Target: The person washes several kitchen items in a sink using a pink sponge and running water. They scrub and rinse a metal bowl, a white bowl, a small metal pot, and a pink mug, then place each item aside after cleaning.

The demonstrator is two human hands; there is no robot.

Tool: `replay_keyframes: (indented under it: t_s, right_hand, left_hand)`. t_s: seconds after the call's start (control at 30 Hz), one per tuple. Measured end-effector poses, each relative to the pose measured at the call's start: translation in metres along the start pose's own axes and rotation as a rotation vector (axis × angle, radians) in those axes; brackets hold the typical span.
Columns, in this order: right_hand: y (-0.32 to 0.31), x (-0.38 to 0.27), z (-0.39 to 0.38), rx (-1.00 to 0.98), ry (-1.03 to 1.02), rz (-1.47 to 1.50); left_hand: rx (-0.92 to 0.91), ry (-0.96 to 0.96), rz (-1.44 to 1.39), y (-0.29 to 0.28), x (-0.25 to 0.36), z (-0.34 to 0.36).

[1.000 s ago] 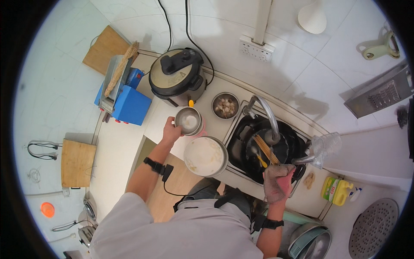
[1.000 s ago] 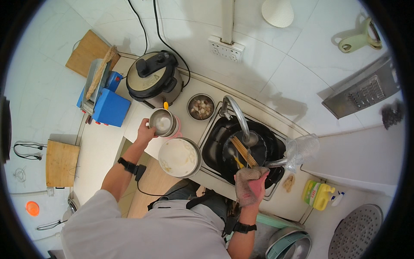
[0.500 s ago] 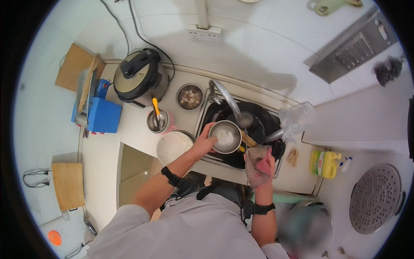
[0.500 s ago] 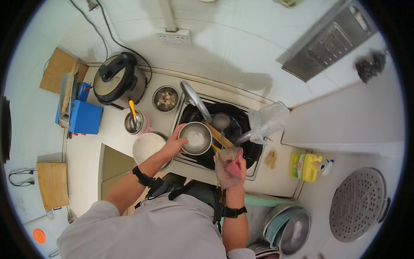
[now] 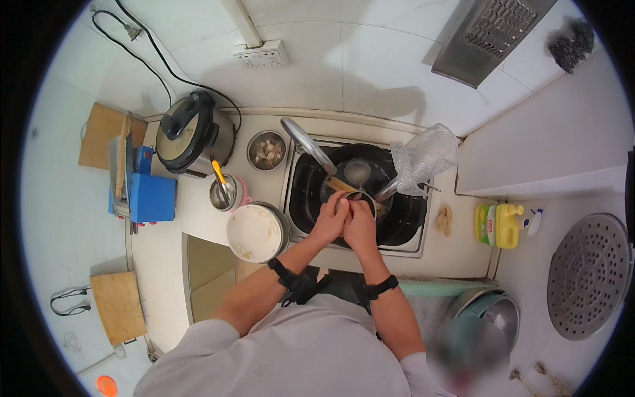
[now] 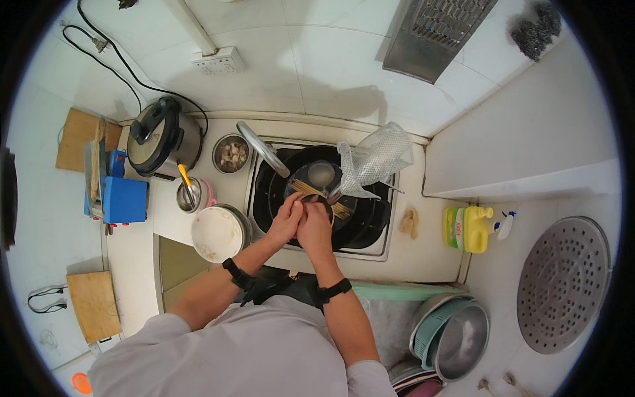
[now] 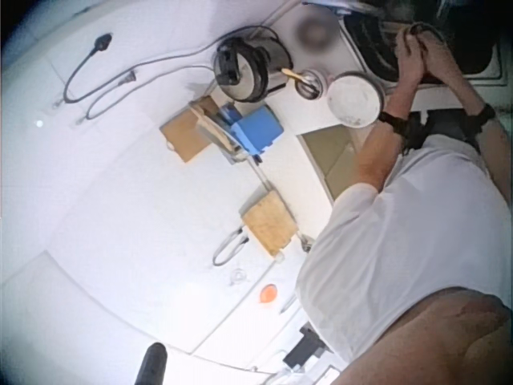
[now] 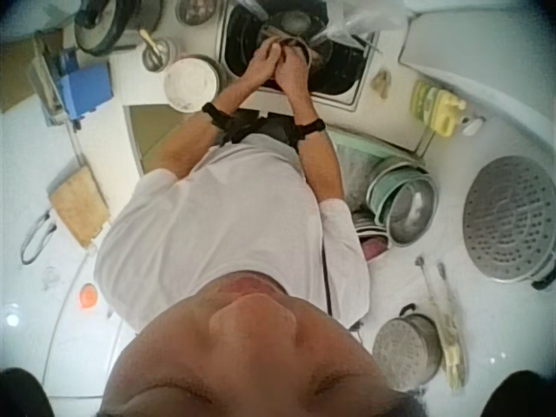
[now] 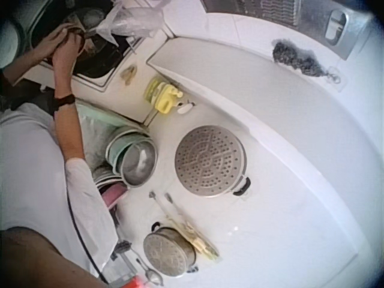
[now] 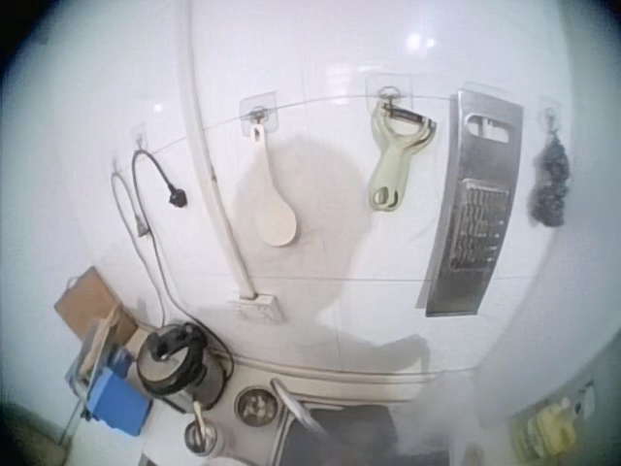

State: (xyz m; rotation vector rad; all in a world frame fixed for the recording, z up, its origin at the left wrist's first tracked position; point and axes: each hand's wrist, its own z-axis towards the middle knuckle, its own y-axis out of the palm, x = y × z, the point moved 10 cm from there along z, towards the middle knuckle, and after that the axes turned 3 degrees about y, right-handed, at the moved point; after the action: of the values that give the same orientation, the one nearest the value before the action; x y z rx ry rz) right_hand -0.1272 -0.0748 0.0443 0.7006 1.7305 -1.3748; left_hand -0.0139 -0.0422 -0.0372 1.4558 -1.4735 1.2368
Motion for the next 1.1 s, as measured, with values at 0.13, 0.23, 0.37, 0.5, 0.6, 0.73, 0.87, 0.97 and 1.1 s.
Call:
replay_keyframes:
  t_s: [0.13, 0.23, 0.37, 0.5, 0.6, 0.73, 0.87, 0.97, 1.1]
  right_hand:
    - [0.033, 0.01, -0.008, -0.576, -0.035, 0.042]
    - [0.02, 0.02, 0.006, -0.413, -0.084, -0.316]
    - [0.012, 0.003, 0.018, -0.285, -0.189, -0.144]
    - [0.042, 0.011, -0.002, -0.718, -0.17, -0.324]
    - [0.019, 0.011, 0.012, -0.44, -0.121, -0.404]
    - [0.022, 0.001, 0.015, -0.338, -0.07, 0.013]
    - [0.034, 0.0, -0.003, -0.633, -0.091, -0.039]
    - [-0.011, -0.007, 0.001, -0.339, -0.164, -0.085]
    - [-0.051, 0.011, -0.003, 0.103, 0.013, 0.16]
  left_hand:
    - [-0.069, -0.074, -0.051, -0.007, 0.0, 0.006]
    - [-0.117, -0.411, -0.331, 0.008, -0.018, -0.011]
    - [-0.136, -0.369, -0.399, 0.015, 0.0, -0.012]
    - [-0.102, -0.349, -0.253, 0.001, 0.005, -0.014]
    - [-0.13, -0.387, -0.465, 0.009, 0.001, -0.017]
    - [-0.111, -0.336, -0.355, 0.004, -0.004, -0.011]
    - [-0.086, -0.29, -0.196, -0.016, -0.005, -0.005]
    - [-0.059, -0.304, -0.327, -0.019, -0.005, -0.008]
    - [0.03, -0.337, -0.429, -0.019, -0.009, -0.013]
